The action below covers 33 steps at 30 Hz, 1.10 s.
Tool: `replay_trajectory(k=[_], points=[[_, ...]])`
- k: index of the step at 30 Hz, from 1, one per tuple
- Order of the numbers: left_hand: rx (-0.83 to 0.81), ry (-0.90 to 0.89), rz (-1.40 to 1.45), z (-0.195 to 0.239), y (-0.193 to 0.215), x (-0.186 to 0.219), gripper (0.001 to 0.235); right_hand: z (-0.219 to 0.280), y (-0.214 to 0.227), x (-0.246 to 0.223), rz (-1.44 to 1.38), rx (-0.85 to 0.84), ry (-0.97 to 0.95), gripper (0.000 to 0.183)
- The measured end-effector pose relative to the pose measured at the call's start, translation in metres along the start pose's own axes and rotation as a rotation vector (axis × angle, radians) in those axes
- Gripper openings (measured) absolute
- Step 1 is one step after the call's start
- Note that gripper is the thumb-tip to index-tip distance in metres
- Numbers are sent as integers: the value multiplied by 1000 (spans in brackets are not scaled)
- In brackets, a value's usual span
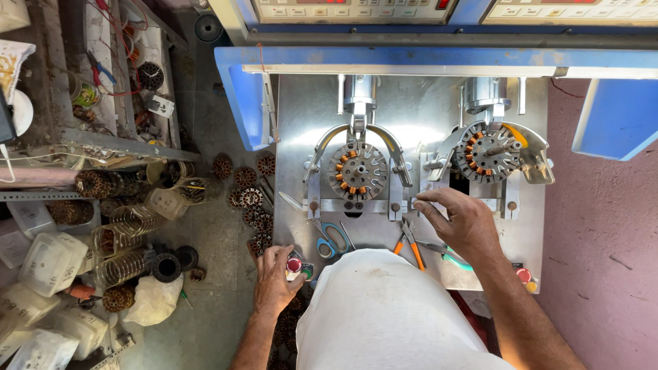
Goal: The person operates a dual-station motor winding machine, placing copper-wound stator cores into the fixtures, adjusting the clamps, and using pliers and a hex key to secure and align the components. The person repeatedly loads, adjusts, and removes the stator cores while monitoring the machine's digital display.
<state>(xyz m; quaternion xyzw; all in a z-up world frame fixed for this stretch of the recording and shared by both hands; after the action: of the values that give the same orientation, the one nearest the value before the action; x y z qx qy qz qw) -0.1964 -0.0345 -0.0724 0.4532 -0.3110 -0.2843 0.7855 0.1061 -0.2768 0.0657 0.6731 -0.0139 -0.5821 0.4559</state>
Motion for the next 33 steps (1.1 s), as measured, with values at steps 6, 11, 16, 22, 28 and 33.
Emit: replay_trajectory(k=[6,11,16,22,28,33], points=[[-82,-7,5,-6,-17,-13,90,-3,3,3,-18,24,5,21],[-109,68,146,-15,-29,-35,86,-5,0,9,-19,13,-6,20],[-156,83,195,-18,-30,-38,88,-8,-4,11,-16,5,16,19],[-257,74,271,-25,-23,-41,74,-15,-5,8,9,-6,-54,19],[-282,24,303,-30,-21,-45,70,-19,-6,1,12,-6,-51,19],[-290,13,332,-33,-23,-46,69,-19,-8,0,14,-14,-78,18]])
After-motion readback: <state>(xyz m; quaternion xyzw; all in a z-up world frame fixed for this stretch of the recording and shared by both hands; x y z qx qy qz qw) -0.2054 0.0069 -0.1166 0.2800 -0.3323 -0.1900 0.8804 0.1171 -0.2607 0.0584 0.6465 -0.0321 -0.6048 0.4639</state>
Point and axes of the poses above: each hand's wrist, its own z-axis away from the middle knuckle, its own y-axis out of the back of the hand, x = y × z, the point moved 4 cm from there along -z, towards the middle knuckle, and after that the axes turned 15 degrees about -z, right-handed, at the moved point
